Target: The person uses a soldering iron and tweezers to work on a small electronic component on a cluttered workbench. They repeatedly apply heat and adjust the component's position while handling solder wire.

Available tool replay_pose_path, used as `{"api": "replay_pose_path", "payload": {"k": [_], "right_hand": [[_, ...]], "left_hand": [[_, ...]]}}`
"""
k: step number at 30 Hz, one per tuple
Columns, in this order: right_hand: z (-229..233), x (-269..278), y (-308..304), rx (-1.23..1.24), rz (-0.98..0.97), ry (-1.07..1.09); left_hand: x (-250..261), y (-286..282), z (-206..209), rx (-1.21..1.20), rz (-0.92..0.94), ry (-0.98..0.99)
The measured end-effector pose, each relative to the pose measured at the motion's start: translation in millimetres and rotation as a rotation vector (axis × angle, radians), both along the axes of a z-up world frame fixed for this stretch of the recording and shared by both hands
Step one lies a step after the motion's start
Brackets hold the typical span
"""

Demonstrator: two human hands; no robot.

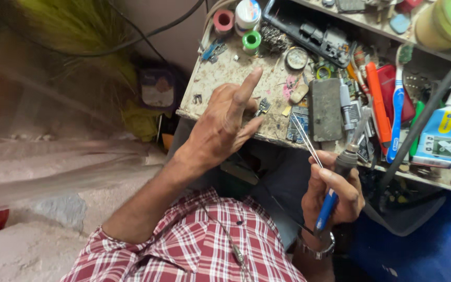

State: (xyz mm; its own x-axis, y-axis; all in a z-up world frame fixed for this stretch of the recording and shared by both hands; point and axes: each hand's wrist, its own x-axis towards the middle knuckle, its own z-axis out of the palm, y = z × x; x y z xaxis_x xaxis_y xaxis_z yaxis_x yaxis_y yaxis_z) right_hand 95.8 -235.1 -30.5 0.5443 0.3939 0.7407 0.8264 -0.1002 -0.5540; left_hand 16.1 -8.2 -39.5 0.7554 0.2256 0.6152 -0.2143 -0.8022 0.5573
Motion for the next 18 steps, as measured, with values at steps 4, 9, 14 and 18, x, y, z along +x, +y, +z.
{"api": "replay_pose_path", "payload": {"k": [4,9,14,18], "right_hand": [[-6,3,6,-0.014,0.039,0.016],[-9,11,15,-0.024,0.056,0.006],[-8,14,23,-0.09,0.01,-0.045],[-7,18,27,-0.125,0.017,-0.103]], "left_hand": [[2,-2,-3,-0.02,0.012,-0.033],[-2,1,-4,-0.054,0.003,-0.046],[-1,3,1,-0.094,-0.002,-0.034],[-1,7,4,-0.126,-0.024,-0.037]]}}
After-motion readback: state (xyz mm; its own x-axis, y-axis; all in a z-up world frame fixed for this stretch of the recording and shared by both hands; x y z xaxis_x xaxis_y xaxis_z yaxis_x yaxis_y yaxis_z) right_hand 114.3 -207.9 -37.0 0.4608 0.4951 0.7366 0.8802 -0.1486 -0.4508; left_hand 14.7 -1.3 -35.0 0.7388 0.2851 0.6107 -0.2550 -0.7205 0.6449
